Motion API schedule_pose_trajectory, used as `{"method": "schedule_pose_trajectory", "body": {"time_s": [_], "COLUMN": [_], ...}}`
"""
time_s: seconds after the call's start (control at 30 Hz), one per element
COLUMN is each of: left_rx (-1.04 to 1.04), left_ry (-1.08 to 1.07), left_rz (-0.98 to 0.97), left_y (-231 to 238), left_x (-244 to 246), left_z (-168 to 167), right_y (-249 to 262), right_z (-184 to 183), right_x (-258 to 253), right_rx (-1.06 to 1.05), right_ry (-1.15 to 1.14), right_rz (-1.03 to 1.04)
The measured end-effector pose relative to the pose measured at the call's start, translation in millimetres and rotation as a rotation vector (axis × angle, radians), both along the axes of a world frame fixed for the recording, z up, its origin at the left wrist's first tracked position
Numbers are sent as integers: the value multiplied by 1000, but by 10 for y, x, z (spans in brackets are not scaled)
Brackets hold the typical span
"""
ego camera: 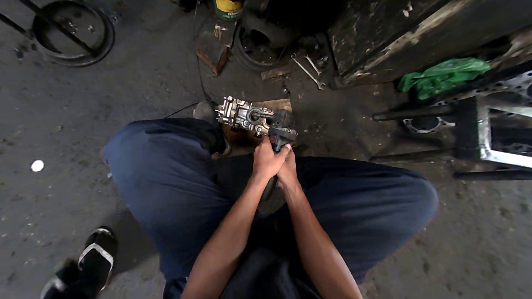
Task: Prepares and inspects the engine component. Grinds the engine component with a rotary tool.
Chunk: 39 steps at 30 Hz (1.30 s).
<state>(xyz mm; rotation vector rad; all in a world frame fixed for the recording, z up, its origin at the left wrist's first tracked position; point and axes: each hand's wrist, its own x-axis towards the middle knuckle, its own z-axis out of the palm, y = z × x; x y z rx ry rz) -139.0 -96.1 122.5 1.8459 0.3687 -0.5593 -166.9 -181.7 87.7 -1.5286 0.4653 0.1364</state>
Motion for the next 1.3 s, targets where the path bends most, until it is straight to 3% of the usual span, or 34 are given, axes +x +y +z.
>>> {"method": "schedule_pose_trajectory", "body": {"time_s": [0.7,1.3], "left_rx": [-37,-141], "left_ry": [-25,9], "left_rz": [54,93], "left_y": [47,-2], "left_x": [-75,-155], "left_z": [13,39], "right_y": [-2,-141], "right_z": [94,223], "right_x": [-1,-31], "right_rx": [-117,-442], "right_ry": [14,58], "right_rz": [90,220]}}
